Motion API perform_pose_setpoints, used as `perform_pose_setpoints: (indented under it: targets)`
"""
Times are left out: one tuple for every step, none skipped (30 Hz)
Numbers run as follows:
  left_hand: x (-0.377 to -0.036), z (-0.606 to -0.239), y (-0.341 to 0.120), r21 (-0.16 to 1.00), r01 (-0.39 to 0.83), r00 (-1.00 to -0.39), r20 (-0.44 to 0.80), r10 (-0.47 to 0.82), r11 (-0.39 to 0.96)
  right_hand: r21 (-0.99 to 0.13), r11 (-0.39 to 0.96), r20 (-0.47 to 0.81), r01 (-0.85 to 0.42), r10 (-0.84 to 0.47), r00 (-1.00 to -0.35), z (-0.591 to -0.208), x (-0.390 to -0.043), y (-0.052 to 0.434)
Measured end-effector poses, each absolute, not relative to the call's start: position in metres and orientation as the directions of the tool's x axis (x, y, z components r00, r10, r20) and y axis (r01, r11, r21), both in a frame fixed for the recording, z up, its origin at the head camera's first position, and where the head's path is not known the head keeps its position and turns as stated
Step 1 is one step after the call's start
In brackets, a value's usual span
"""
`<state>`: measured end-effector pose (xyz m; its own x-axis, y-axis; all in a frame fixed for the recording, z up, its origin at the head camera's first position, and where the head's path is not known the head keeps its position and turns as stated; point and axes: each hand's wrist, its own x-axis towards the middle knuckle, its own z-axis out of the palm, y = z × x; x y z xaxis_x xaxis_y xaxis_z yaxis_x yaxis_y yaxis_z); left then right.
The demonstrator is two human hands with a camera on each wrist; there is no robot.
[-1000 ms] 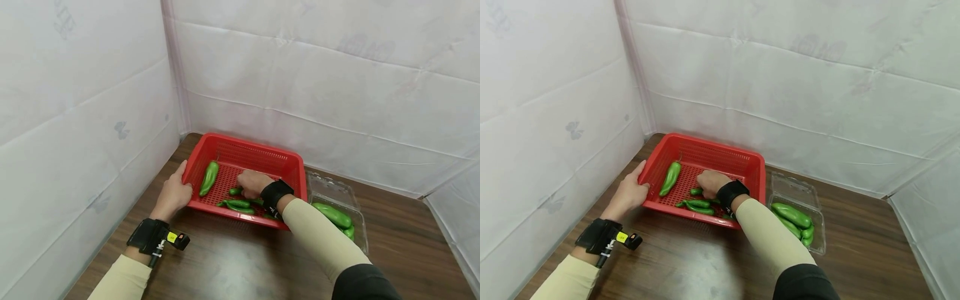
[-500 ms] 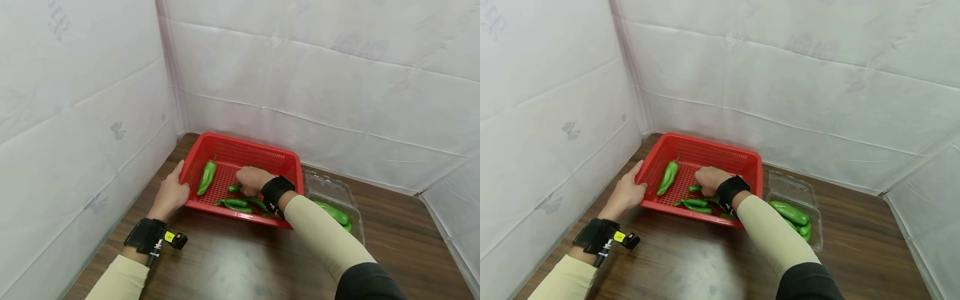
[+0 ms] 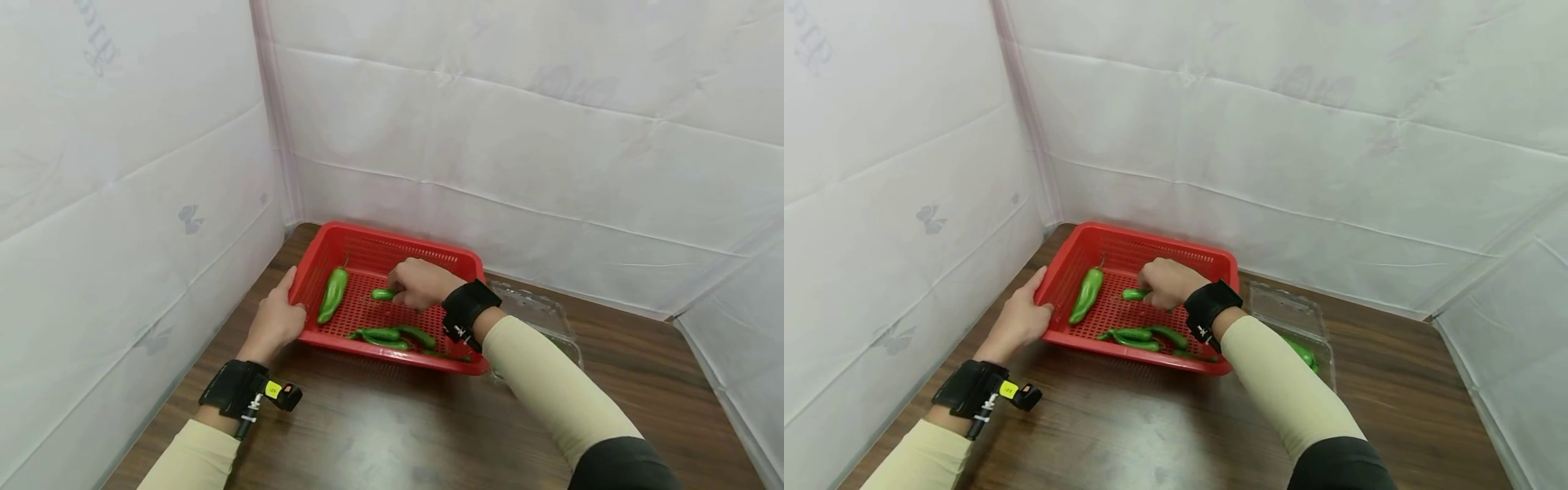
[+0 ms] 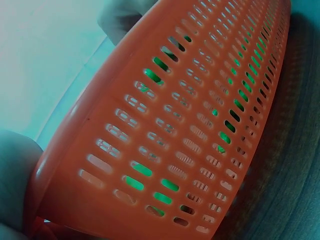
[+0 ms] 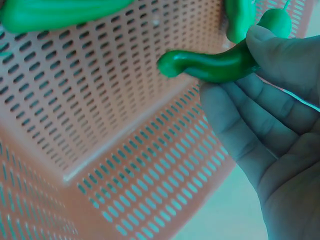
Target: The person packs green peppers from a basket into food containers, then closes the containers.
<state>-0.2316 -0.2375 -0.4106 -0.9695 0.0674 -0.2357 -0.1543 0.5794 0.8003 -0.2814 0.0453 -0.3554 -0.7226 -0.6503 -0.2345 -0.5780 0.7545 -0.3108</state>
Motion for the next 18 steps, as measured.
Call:
perform_pose_setpoints:
  targets:
    - [-0.232, -0.411, -0.238, 0.801, -0.154, -0.969, -0.236, 0.068, 0.579, -0.322, 0.749, -0.219, -0.580, -0.655, -0.724, -0.352, -0.281, 0.047]
    - [-0.233, -0.412, -0.238, 0.801, -0.153, -0.970, -0.235, 0.068, 0.579, -0.325, 0.745, -0.206, -0.582, -0.657, -0.725, -0.350, -0.281, 0.050]
    - [-0.233, -0.413, -0.238, 0.802, -0.152, -0.970, -0.233, 0.069, 0.578, -0.329, 0.742, -0.196, -0.584, -0.658, -0.727, -0.347, -0.281, 0.052]
    - [-0.234, -0.413, -0.239, 0.802, -0.150, -0.970, -0.233, 0.071, 0.579, -0.331, 0.740, -0.187, -0.585, -0.659, -0.728, -0.344, -0.281, 0.054]
    - [-0.235, -0.414, -0.239, 0.802, -0.147, -0.970, -0.231, 0.073, 0.579, -0.337, 0.738, -0.178, -0.585, -0.660, -0.730, -0.342, -0.281, 0.056]
    - [-0.235, -0.414, -0.240, 0.800, -0.144, -0.970, -0.230, 0.075, 0.582, -0.345, 0.738, -0.172, -0.580, -0.657, -0.734, -0.339, -0.280, 0.058]
    - [-0.236, -0.414, -0.240, 0.801, -0.142, -0.970, -0.228, 0.077, 0.581, -0.351, 0.738, -0.165, -0.576, -0.654, -0.738, -0.335, -0.280, 0.059]
    - [-0.236, -0.414, -0.241, 0.801, -0.140, -0.971, -0.227, 0.079, 0.581, -0.357, 0.737, -0.156, -0.574, -0.653, -0.741, -0.333, -0.280, 0.061]
    - [-0.237, -0.414, -0.241, 0.801, -0.140, -0.971, -0.227, 0.079, 0.582, -0.369, 0.732, -0.144, -0.573, -0.654, -0.743, -0.329, -0.280, 0.062]
    - [-0.237, -0.413, -0.242, 0.801, -0.140, -0.971, -0.227, 0.078, 0.583, -0.378, 0.727, -0.129, -0.574, -0.655, -0.744, -0.326, -0.280, 0.063]
    - [-0.238, -0.413, -0.243, 0.799, -0.140, -0.971, -0.226, 0.077, 0.584, -0.388, 0.721, -0.117, -0.574, -0.657, -0.745, -0.323, -0.280, 0.064]
    - [-0.239, -0.413, -0.243, 0.798, -0.141, -0.971, -0.226, 0.075, 0.586, -0.397, 0.715, -0.107, -0.575, -0.658, -0.745, -0.319, -0.280, 0.064]
    - [-0.239, -0.413, -0.245, 0.795, -0.138, -0.972, -0.223, 0.074, 0.591, -0.403, 0.710, -0.098, -0.577, -0.660, -0.744, -0.316, -0.281, 0.065]
    - [-0.240, -0.413, -0.246, 0.790, -0.133, -0.973, -0.219, 0.072, 0.598, -0.408, 0.706, -0.090, -0.578, -0.662, -0.744, -0.313, -0.281, 0.065]
    - [-0.241, -0.413, -0.247, 0.786, -0.129, -0.974, -0.216, 0.072, 0.605, -0.415, 0.703, -0.087, -0.577, -0.662, -0.745, -0.311, -0.282, 0.065]
    - [-0.242, -0.413, -0.248, 0.781, -0.124, -0.975, -0.212, 0.073, 0.612, -0.420, 0.701, -0.085, -0.576, -0.662, -0.745, -0.309, -0.282, 0.065]
    - [-0.242, -0.414, -0.248, 0.775, -0.118, -0.975, -0.208, 0.074, 0.621, -0.422, 0.701, -0.084, -0.575, -0.662, -0.745, -0.308, -0.283, 0.065]
    - [-0.243, -0.414, -0.249, 0.770, -0.112, -0.976, -0.204, 0.077, 0.628, -0.424, 0.701, -0.084, -0.573, -0.660, -0.746, -0.308, -0.283, 0.065]
